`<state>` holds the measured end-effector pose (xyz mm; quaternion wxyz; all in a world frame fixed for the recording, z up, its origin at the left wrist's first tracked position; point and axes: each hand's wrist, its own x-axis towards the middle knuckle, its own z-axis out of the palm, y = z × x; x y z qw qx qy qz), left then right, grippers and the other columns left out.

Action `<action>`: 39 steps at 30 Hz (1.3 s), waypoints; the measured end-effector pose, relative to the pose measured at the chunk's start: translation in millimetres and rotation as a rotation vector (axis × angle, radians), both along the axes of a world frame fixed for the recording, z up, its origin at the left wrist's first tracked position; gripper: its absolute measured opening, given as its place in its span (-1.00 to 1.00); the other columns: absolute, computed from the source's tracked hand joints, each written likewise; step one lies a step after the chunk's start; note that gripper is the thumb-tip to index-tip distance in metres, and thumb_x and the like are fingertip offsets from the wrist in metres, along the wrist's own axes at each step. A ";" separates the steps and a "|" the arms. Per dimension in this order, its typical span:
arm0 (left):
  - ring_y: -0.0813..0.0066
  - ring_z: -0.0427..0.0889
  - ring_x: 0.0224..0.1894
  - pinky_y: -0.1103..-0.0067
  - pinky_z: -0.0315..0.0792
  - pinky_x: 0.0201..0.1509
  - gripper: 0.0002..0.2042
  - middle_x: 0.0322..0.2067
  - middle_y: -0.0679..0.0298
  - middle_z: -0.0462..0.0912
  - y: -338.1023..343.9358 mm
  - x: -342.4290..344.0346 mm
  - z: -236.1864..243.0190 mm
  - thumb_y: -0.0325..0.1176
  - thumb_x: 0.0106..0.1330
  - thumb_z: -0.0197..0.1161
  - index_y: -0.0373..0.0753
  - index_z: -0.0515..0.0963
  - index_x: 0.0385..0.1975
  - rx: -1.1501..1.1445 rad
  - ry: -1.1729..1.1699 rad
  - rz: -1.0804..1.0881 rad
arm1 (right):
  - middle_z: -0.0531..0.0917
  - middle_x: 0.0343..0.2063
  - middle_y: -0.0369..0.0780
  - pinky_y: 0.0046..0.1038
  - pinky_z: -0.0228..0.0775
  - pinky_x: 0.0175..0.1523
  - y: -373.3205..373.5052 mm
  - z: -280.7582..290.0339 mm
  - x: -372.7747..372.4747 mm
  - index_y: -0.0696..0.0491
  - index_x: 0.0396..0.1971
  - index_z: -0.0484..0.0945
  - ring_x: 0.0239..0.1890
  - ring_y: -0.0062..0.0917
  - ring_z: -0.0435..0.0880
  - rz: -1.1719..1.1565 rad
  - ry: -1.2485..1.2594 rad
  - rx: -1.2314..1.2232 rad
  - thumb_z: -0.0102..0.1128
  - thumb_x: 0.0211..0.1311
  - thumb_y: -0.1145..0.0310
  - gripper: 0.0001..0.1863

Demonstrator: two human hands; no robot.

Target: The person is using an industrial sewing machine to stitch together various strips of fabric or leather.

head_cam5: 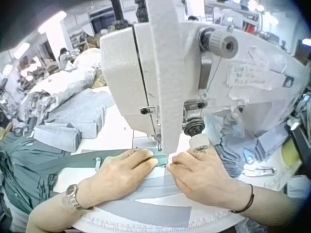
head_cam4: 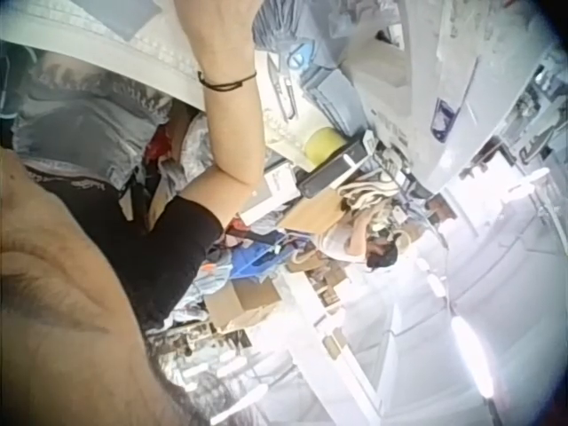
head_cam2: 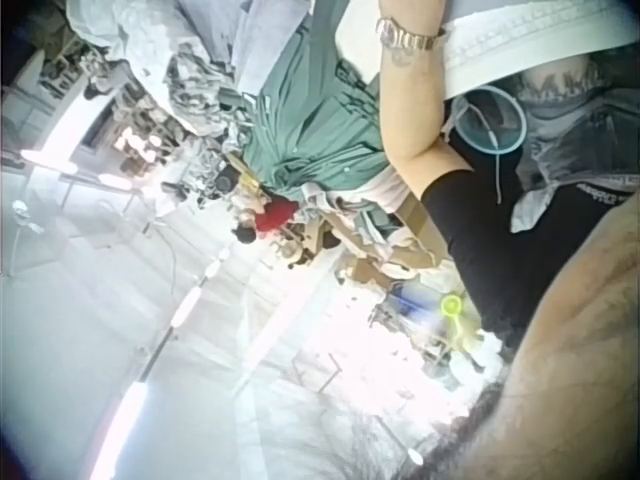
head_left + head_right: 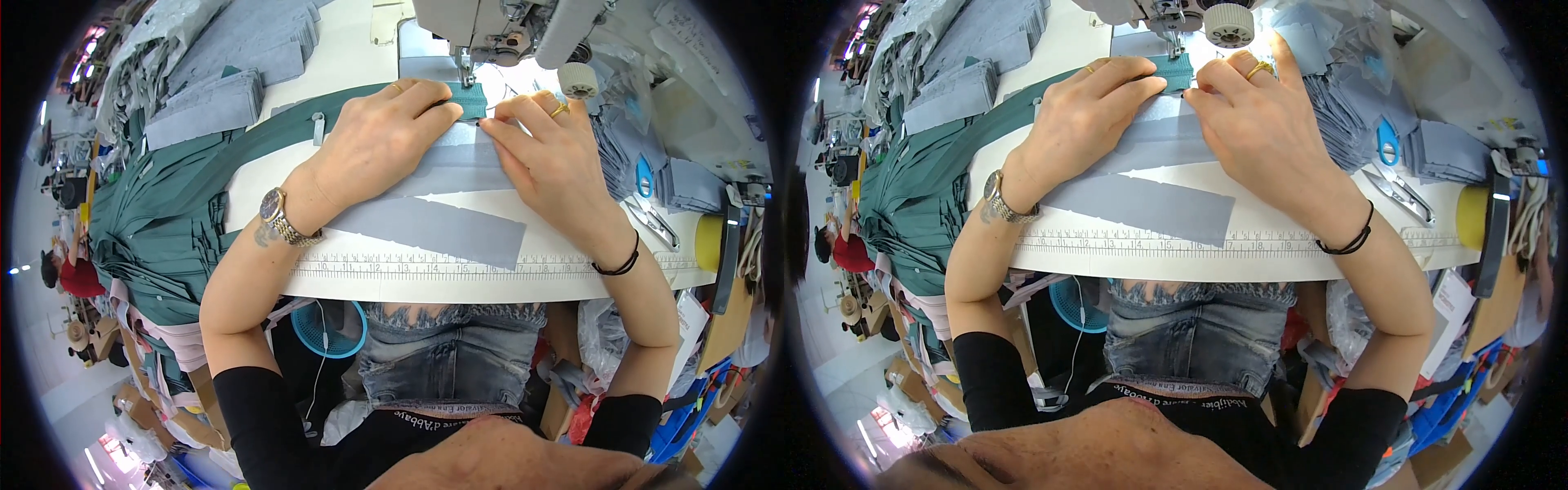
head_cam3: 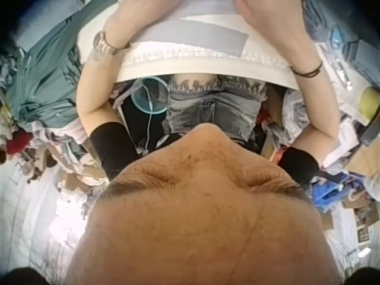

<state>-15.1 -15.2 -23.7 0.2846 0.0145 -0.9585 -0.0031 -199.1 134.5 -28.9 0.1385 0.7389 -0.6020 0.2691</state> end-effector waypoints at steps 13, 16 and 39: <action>0.35 0.72 -0.07 0.56 0.66 -0.18 -0.76 -0.08 0.29 0.71 -4.1 2.8 1.5 -0.51 0.16 0.27 -0.19 0.67 -0.16 -0.056 -0.003 -0.004 | 0.65 0.01 -0.25 -0.09 0.27 0.26 -5.7 11.3 2.6 0.06 -0.17 0.66 0.06 -0.30 0.59 0.012 -0.195 0.119 0.28 0.10 0.47 -0.75; 0.37 0.70 -0.02 0.57 0.66 -0.19 -0.80 -0.07 0.27 0.71 -0.7 -3.1 -1.7 -0.47 0.19 0.24 -0.21 0.66 -0.19 -0.068 0.002 0.009 | 0.64 0.08 -0.21 -0.19 0.29 0.20 0.4 21.1 -0.4 0.09 -0.06 0.63 0.11 -0.25 0.57 -0.031 -0.143 0.162 0.26 0.13 0.47 -0.67; 0.18 0.65 -0.27 0.37 0.53 -0.22 -0.80 -0.28 0.20 0.65 -82.2 138.5 19.2 -0.27 0.23 0.39 -0.27 0.64 -0.33 0.058 0.028 0.738 | 0.64 0.10 -0.20 0.02 0.08 0.36 2.1 20.0 -2.9 0.16 -0.01 0.63 0.20 -0.29 0.50 0.026 -0.044 0.207 0.16 0.26 0.44 -0.68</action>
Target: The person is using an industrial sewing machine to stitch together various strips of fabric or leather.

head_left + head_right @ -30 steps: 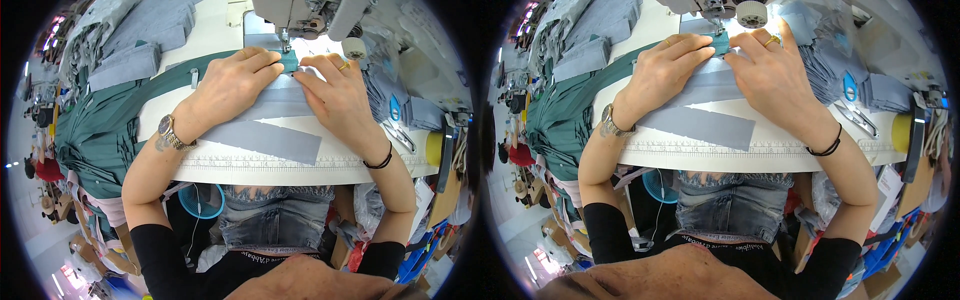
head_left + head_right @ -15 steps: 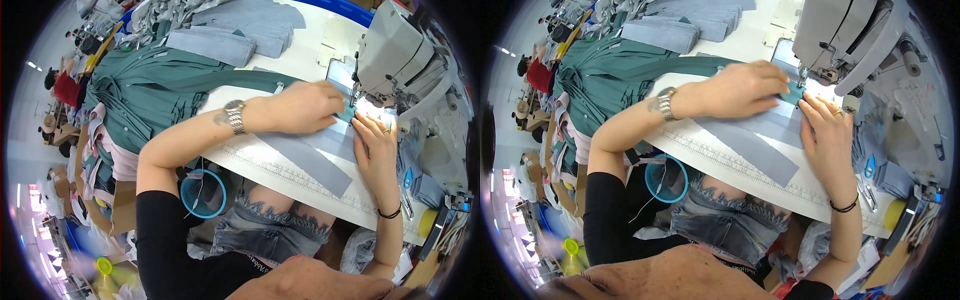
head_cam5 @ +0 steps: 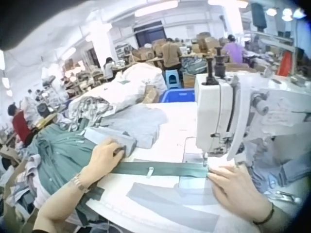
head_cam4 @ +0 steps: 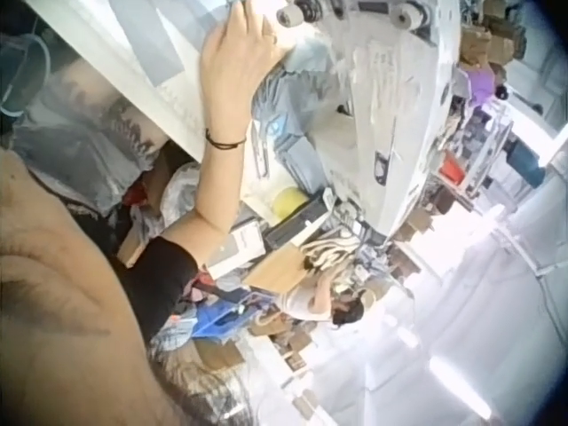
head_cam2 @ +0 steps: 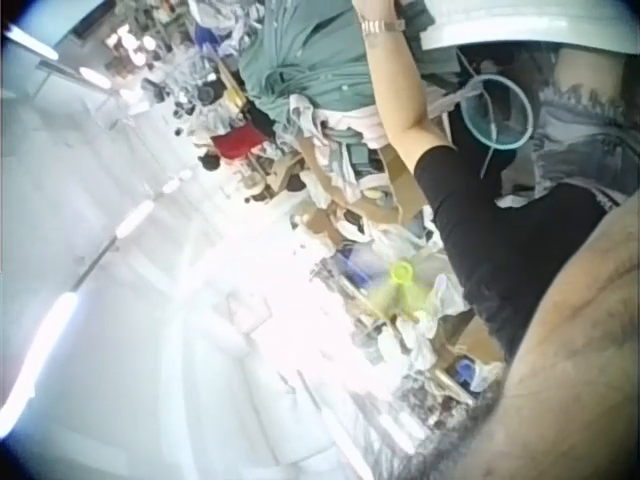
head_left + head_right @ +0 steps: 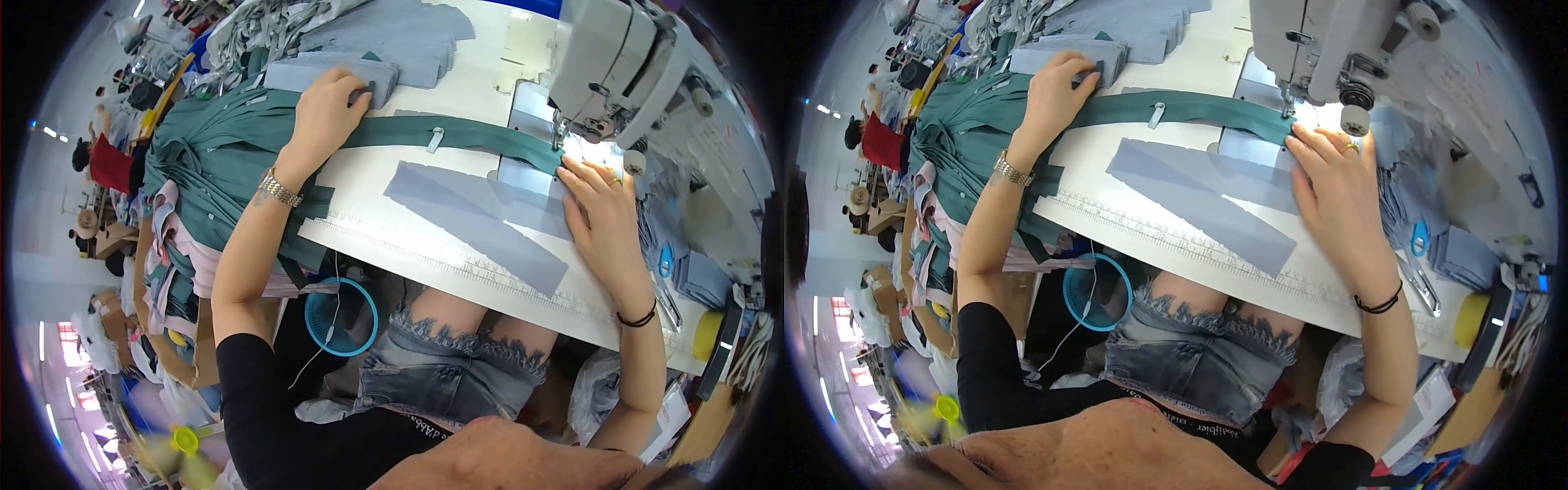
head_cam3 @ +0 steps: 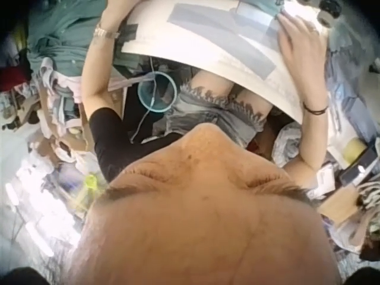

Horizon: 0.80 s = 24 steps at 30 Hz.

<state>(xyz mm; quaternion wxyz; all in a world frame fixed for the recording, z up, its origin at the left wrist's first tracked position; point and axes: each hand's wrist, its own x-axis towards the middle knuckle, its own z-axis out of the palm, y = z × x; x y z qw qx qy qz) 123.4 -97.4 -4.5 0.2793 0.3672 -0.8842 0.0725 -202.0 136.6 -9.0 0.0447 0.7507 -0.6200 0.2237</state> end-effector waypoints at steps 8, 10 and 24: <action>0.25 0.60 -0.28 0.46 0.56 -0.31 -0.94 -0.40 0.27 0.57 58.5 -75.6 40.3 -0.46 0.04 0.25 -0.24 0.57 -0.48 -0.447 -0.237 0.012 | 0.65 0.08 -0.21 0.19 -0.01 0.44 -2.7 -7.3 -0.1 0.13 -0.04 0.65 0.22 -0.32 0.50 -0.011 0.053 -0.026 0.19 0.24 0.39 -0.69; 0.27 0.57 -0.30 0.48 0.57 -0.34 -0.90 -0.42 0.27 0.51 82.0 -119.3 34.6 -0.45 -0.05 0.26 -0.25 0.54 -0.51 -0.468 -0.294 -0.171 | 0.65 0.08 -0.22 0.20 0.00 0.43 -0.9 -5.9 -0.8 0.12 -0.04 0.65 0.21 -0.32 0.51 -0.027 0.068 -0.018 0.20 0.23 0.37 -0.69; 0.36 0.63 -0.34 0.50 0.57 -0.36 -0.72 -0.30 0.27 0.59 85.1 -147.2 -10.4 -0.49 0.02 0.40 -0.29 0.62 -0.22 -0.081 0.038 -0.825 | 0.62 0.06 -0.24 0.17 0.02 0.42 3.1 -9.0 1.5 0.11 0.01 0.65 0.13 -0.31 0.56 -0.036 -0.013 -0.006 0.26 0.25 0.31 -0.64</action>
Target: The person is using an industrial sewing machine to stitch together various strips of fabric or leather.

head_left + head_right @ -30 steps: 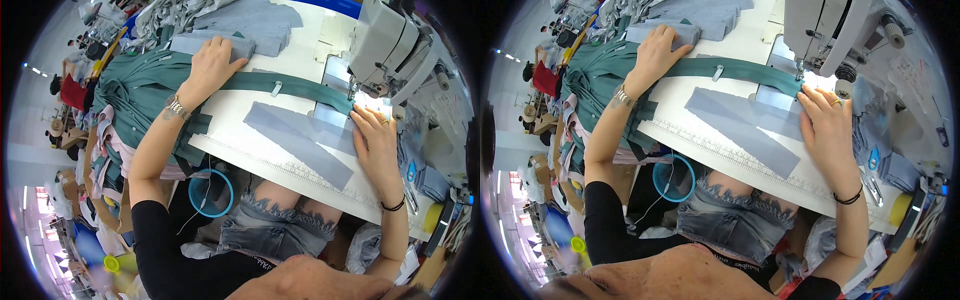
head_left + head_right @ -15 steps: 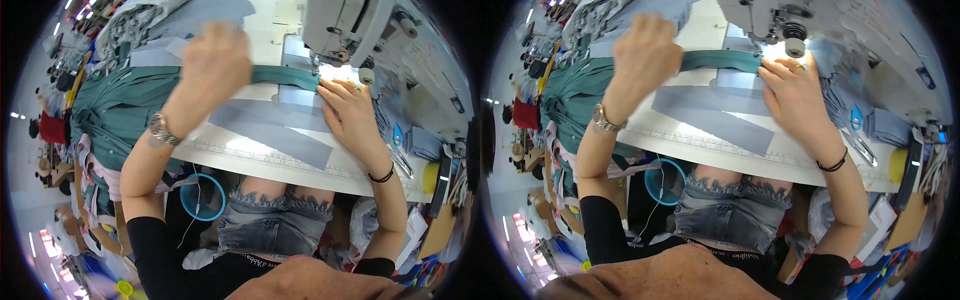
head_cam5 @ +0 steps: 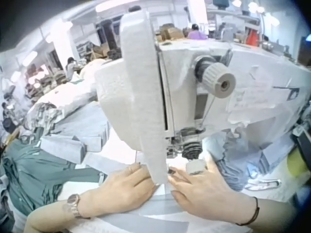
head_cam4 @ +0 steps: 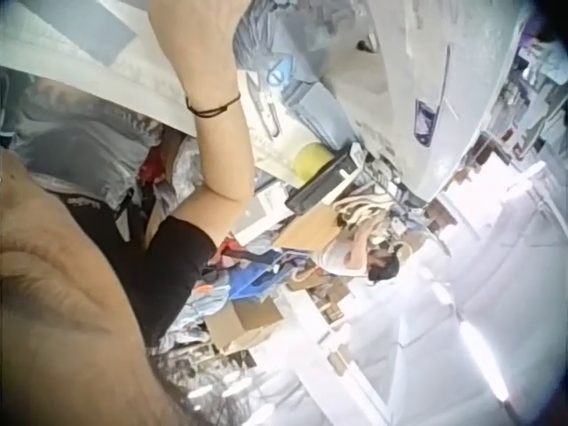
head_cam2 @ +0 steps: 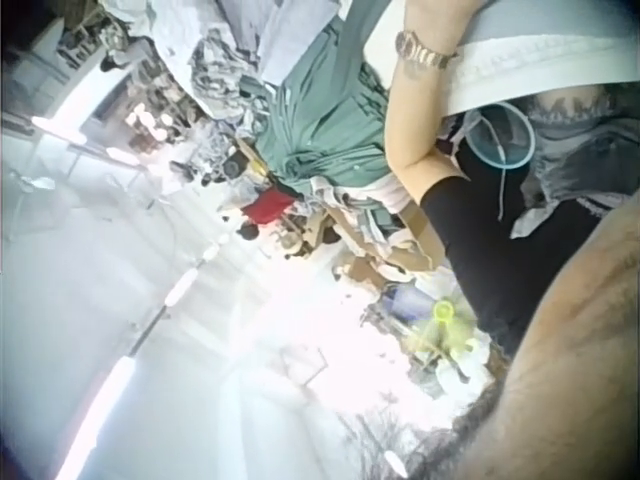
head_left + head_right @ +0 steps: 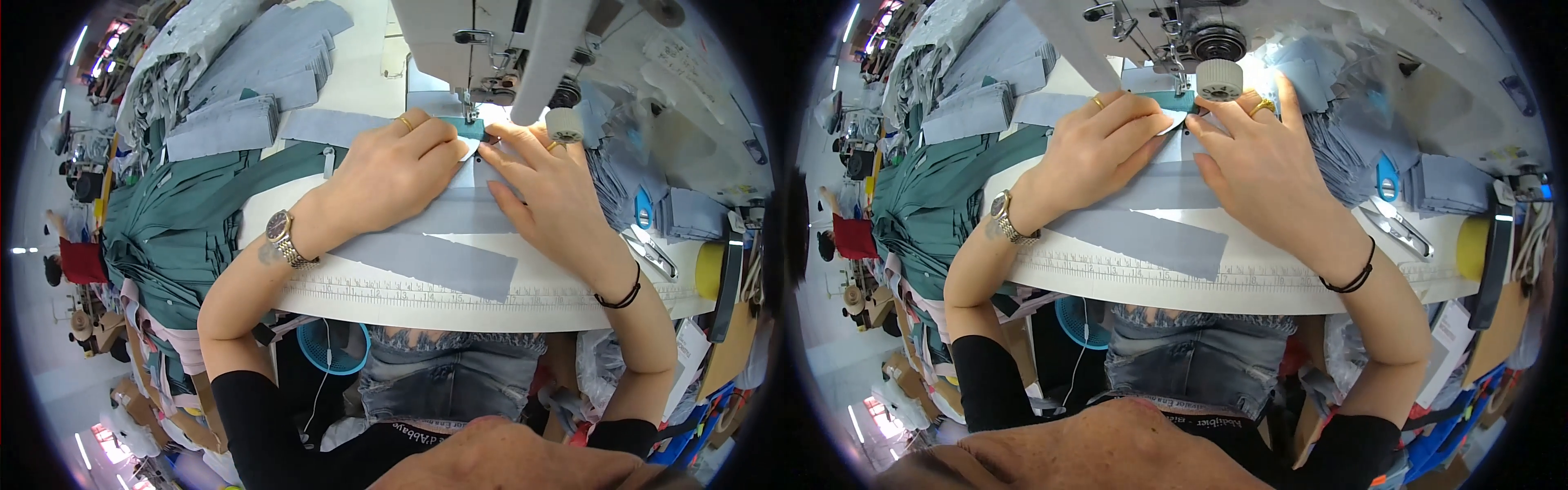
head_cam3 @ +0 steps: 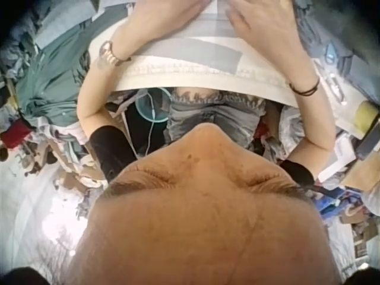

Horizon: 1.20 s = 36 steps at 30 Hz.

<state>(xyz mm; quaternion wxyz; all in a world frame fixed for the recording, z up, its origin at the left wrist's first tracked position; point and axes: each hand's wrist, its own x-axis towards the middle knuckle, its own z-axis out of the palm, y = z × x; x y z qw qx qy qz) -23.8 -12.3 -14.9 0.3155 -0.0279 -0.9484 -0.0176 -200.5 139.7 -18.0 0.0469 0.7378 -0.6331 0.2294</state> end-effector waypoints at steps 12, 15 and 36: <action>0.39 0.64 -0.22 0.54 0.57 -0.37 -0.71 -0.22 0.27 0.60 5.0 -13.3 -3.1 -0.48 0.06 0.32 -0.29 0.59 -0.17 -0.176 -0.120 0.147 | 0.57 0.04 -0.20 0.22 0.03 0.40 1.0 6.1 2.0 0.10 -0.02 0.64 0.14 -0.25 0.50 -0.013 -0.094 0.037 0.27 0.22 0.36 -0.67; 0.36 0.62 -0.24 0.57 0.59 -0.31 -0.71 -0.28 0.18 0.59 5.7 -13.1 -3.6 -0.43 0.03 0.28 -0.38 0.56 -0.23 -0.175 -0.078 0.111 | 0.57 0.03 -0.22 0.21 0.04 0.39 0.7 1.2 -0.5 0.11 -0.05 0.65 0.14 -0.27 0.50 0.014 -0.110 0.000 0.26 0.23 0.36 -0.69; 0.39 0.62 -0.20 0.52 0.58 -0.34 -0.66 -0.23 0.28 0.57 9.9 -10.3 5.1 -0.44 0.02 0.31 -0.29 0.56 -0.14 -0.140 -0.188 0.139 | 0.62 -0.03 -0.23 0.10 0.11 0.38 -1.9 3.2 -4.5 0.11 -0.13 0.68 0.02 -0.28 0.56 0.059 -0.079 -0.039 0.30 0.14 0.42 -0.73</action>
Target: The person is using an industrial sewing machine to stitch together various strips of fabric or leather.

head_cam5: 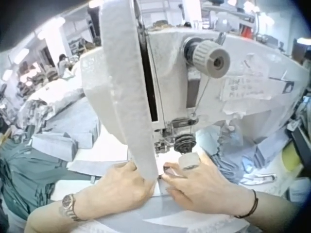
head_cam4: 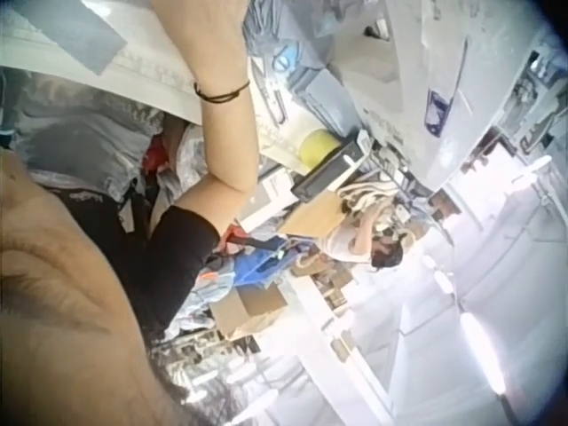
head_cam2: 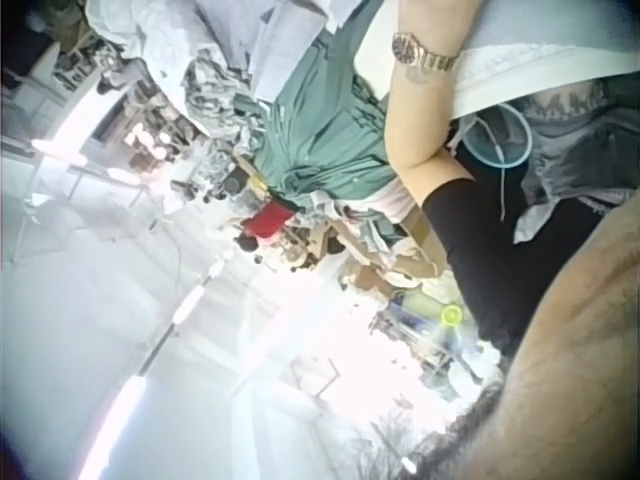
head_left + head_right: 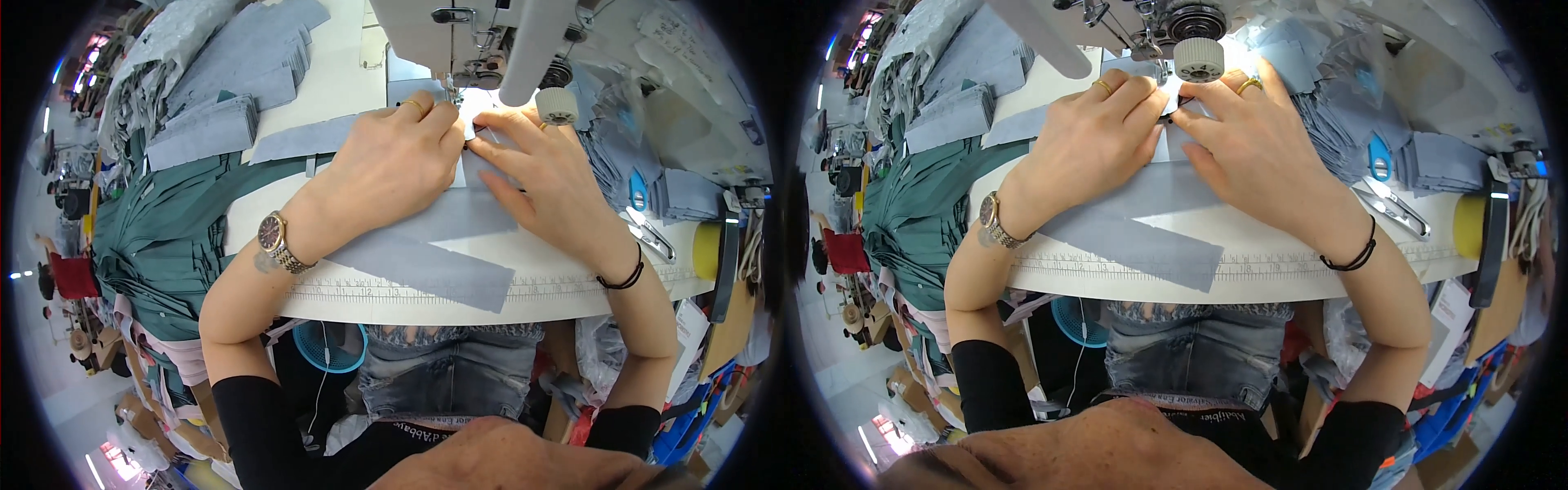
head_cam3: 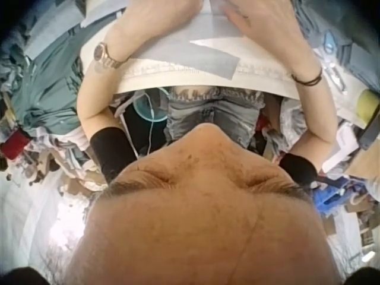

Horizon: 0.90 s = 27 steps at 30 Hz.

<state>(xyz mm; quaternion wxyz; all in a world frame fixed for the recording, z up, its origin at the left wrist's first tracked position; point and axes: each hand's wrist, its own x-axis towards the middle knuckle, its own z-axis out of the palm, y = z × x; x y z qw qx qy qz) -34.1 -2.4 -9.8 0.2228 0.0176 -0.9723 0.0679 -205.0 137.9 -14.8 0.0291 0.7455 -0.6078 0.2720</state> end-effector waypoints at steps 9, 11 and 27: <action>0.37 0.61 -0.20 0.53 0.59 -0.29 -0.62 -0.22 0.29 0.57 3.0 0.0 -0.7 -0.47 -0.01 0.29 -0.30 0.56 -0.11 -0.052 -0.008 0.007 | 0.71 -0.13 -0.32 -0.23 0.43 0.08 -11.8 -4.3 -9.9 0.07 -0.27 0.72 -0.21 -0.38 0.66 -0.002 0.157 -0.235 0.30 0.02 0.51 -0.79; 0.37 0.62 -0.20 0.53 0.60 -0.28 -0.62 -0.21 0.29 0.57 3.2 -1.1 -0.1 -0.46 -0.01 0.30 -0.30 0.56 -0.11 -0.043 -0.024 0.012 | 0.72 -0.10 -0.33 -0.25 0.41 0.08 -12.5 -8.2 -11.7 0.08 -0.26 0.73 -0.21 -0.37 0.66 0.034 0.087 -0.134 0.27 0.04 0.53 -0.77; 0.38 0.66 -0.09 0.59 0.64 -0.34 -0.84 -0.25 0.18 0.68 -15.8 11.1 -0.4 -0.46 0.07 0.25 -0.34 0.55 -0.34 -0.081 0.050 -0.150 | 0.69 -0.03 -0.29 -0.13 0.33 0.22 -1.0 -5.6 0.5 0.09 -0.10 0.69 -0.33 -0.38 0.63 -0.010 0.050 -0.029 0.28 0.13 0.46 -0.70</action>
